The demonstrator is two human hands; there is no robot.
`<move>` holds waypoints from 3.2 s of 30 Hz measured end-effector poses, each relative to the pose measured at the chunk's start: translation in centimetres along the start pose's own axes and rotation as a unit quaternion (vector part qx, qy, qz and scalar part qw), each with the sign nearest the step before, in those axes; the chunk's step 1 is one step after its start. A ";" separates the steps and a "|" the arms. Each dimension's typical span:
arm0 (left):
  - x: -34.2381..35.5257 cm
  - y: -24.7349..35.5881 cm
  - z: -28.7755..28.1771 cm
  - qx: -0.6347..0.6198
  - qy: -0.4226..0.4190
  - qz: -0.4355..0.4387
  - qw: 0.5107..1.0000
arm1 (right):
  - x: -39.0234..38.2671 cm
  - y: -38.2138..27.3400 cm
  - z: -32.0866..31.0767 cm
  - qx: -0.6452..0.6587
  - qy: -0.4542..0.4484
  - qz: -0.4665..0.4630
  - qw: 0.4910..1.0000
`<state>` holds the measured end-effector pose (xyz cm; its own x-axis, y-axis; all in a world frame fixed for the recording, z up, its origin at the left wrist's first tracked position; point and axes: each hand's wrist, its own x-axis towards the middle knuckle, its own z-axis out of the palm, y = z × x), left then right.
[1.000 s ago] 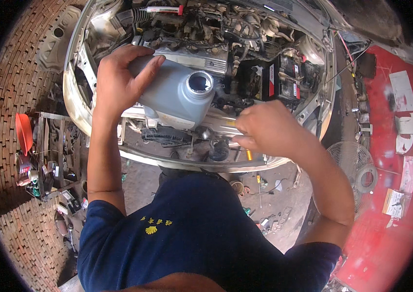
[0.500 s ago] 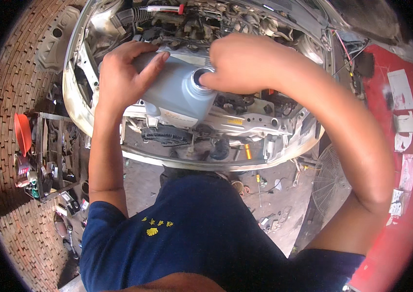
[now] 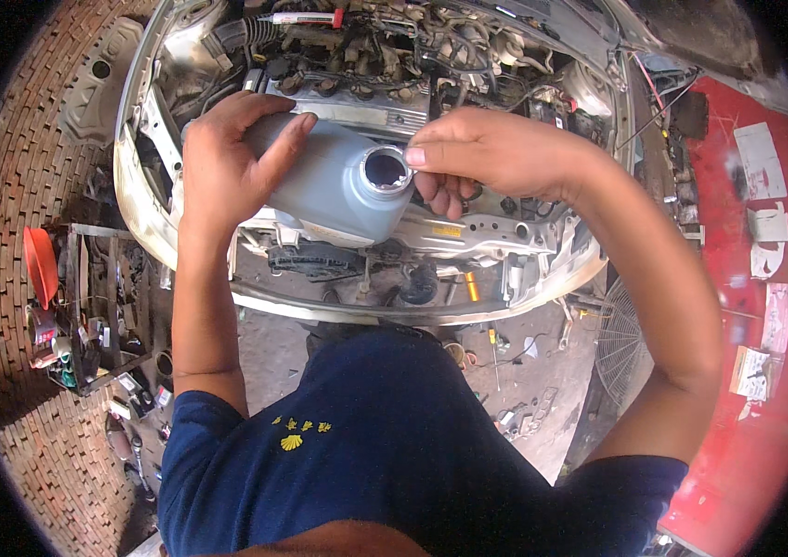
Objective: The person positions a battery in an engine bay, tightens the terminals by hand and with a wrench, and then opens a plastic container of fluid.
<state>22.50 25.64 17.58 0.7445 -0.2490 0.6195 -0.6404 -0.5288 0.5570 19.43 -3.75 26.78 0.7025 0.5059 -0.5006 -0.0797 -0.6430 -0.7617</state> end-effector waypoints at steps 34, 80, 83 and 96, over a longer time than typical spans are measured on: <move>0.3 0.9 -0.1 -0.015 -0.023 -0.043 0.999 | 1.2 3.7 10.7 -0.376 0.495 -0.359 0.697; 0.7 -1.4 0.9 -0.065 -0.015 -0.030 0.997 | 2.1 2.6 4.1 -0.114 0.260 -0.119 0.951; 0.5 -0.9 0.6 -0.051 -0.024 -0.053 0.997 | 2.2 3.8 4.0 -0.082 0.240 -0.171 0.952; 1.7 -1.7 -3.7 -0.170 -0.263 -0.133 0.940 | 3.6 18.2 17.6 0.472 0.226 -0.182 0.833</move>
<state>24.11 29.09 19.69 0.8200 -0.5591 0.1226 -0.3742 -0.3616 0.8540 8.09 -3.47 3.88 0.9789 0.1637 -0.1224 -0.1738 0.3510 -0.9201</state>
